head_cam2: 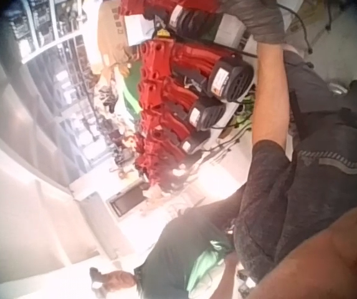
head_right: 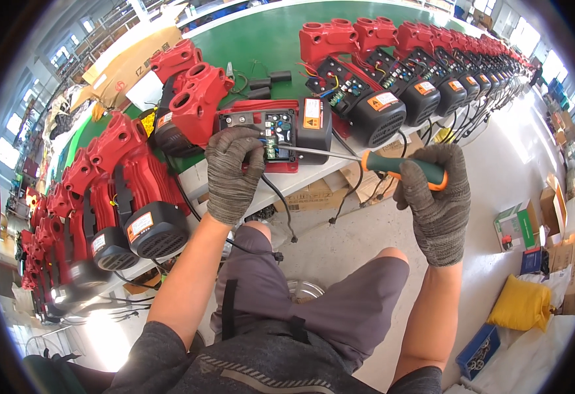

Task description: The person uses a screwdriver to secure wires into terminals inside several red industrial pump housings lined up on a workbench.

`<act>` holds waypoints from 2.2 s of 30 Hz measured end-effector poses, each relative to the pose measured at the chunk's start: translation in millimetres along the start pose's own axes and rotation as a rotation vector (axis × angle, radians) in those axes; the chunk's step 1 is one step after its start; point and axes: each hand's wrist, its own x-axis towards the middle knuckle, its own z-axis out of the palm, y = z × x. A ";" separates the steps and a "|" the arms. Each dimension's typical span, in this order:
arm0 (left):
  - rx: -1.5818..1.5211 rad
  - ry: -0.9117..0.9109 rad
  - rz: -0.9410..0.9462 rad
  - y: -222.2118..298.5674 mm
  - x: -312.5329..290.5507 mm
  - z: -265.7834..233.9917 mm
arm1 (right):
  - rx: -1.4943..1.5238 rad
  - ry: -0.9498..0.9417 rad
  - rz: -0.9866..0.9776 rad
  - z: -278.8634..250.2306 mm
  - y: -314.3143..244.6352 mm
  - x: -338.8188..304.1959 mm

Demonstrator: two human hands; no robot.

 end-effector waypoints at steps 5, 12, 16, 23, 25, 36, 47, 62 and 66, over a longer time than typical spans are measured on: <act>0.002 0.037 -0.010 -3.8 -2.9 -0.7 | 0.085 0.134 -0.044 -5.8 3.1 -10.2; -0.289 -0.057 -0.065 -9.9 -1.6 -12.1 | 0.221 -0.052 -0.107 42.8 -2.3 -9.9; -0.281 -0.072 -0.055 -12.3 -1.7 -17.7 | -0.709 -0.321 -0.488 116.3 -2.7 10.4; -0.293 -0.051 -0.061 -10.7 -2.9 -12.5 | -0.996 -0.494 -0.820 139.4 22.8 34.0; -0.300 -0.050 -0.068 -10.9 -3.3 -13.4 | -1.003 -0.464 -0.873 141.0 20.2 34.1; -0.208 -0.077 -0.053 -10.9 -1.9 -11.3 | -0.548 -0.319 -0.368 141.3 8.6 16.7; -0.265 -0.124 -0.076 -7.1 -0.5 -16.4 | -0.974 -0.508 -0.734 144.4 18.2 33.9; -0.302 -0.125 -0.094 -3.3 0.1 -16.1 | -1.043 -0.560 -0.799 137.0 17.2 35.1; -0.312 -0.102 -0.098 -3.9 -1.8 -16.3 | -0.918 -0.598 -0.725 139.9 16.5 36.7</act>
